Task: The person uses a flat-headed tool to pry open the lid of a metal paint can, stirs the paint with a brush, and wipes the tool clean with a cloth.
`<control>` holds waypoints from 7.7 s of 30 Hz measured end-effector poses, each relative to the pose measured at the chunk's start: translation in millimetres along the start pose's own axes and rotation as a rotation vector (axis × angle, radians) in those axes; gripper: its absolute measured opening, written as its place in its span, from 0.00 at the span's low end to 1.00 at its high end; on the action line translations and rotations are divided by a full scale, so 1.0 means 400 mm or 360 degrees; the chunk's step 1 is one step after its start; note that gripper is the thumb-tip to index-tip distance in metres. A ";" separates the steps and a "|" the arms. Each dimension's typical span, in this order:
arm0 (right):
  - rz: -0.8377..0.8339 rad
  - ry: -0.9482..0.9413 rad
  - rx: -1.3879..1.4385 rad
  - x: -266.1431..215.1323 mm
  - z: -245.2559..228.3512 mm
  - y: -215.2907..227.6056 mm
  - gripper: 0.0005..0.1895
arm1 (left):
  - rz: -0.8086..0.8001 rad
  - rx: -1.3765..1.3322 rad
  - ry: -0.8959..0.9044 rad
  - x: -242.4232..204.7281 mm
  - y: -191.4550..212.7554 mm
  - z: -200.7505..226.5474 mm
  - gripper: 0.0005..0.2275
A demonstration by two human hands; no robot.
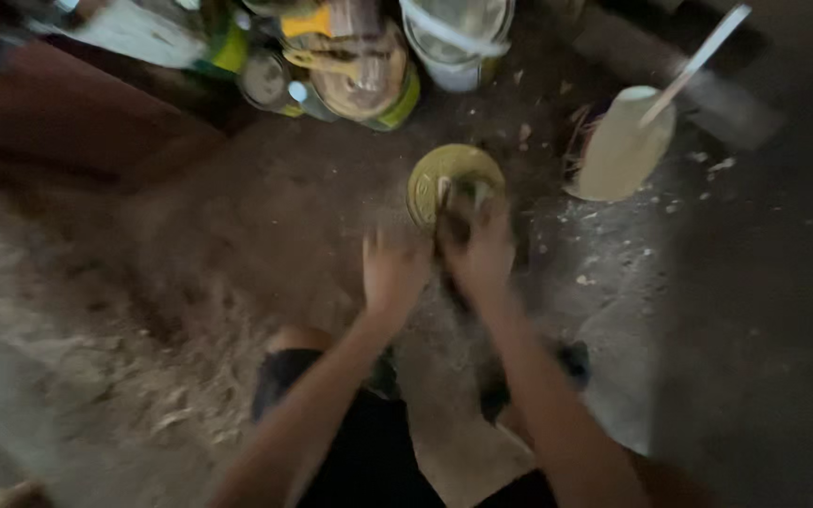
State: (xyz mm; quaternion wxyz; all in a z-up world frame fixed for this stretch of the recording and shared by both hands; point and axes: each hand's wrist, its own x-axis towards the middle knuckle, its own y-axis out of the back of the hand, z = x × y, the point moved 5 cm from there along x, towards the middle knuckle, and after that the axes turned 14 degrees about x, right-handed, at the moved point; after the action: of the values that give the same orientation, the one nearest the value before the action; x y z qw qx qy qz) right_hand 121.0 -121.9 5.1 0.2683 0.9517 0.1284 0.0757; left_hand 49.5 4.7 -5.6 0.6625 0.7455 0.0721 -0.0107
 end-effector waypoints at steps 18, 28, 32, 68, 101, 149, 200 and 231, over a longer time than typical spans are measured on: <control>0.0177 -0.1220 0.0039 -0.090 0.233 0.091 0.32 | 0.0225 -0.0857 -0.0010 0.272 -0.292 0.009 0.21; -0.0872 -0.0914 -0.1498 -0.177 0.286 -0.126 0.21 | 0.0321 -0.0885 0.0061 0.265 -0.274 -0.011 0.21; -0.0100 -0.1250 0.0065 -0.275 0.229 -0.086 0.21 | 0.0364 -0.0828 -0.0023 0.278 -0.281 0.005 0.18; -0.0927 -0.0308 -0.1507 -0.094 0.122 -0.210 0.09 | 0.0472 -0.0939 0.0017 0.264 -0.281 0.002 0.17; 0.0005 -0.0192 -0.0452 -0.065 0.169 -0.009 0.35 | 0.0418 -0.1051 0.0094 0.257 -0.262 -0.015 0.18; -0.0006 -0.0797 -0.0589 -0.274 0.206 0.106 0.22 | 0.0431 -0.0443 -0.1132 0.143 -0.189 0.149 0.25; -0.0559 -0.0585 -0.0958 -0.133 0.256 0.117 0.21 | 0.0343 -0.0313 -0.0975 0.129 -0.214 0.168 0.25; -0.0574 -0.0603 -0.0466 -0.194 0.176 0.163 0.26 | 0.0579 -0.0706 -0.0437 0.173 -0.204 0.103 0.16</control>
State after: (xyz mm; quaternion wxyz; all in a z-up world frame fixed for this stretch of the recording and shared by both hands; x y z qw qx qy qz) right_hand 75.3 -232.2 -25.4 0.4310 0.8619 0.2308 -0.1343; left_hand 111.1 -20.4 -98.8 0.8036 0.5750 -0.1520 0.0233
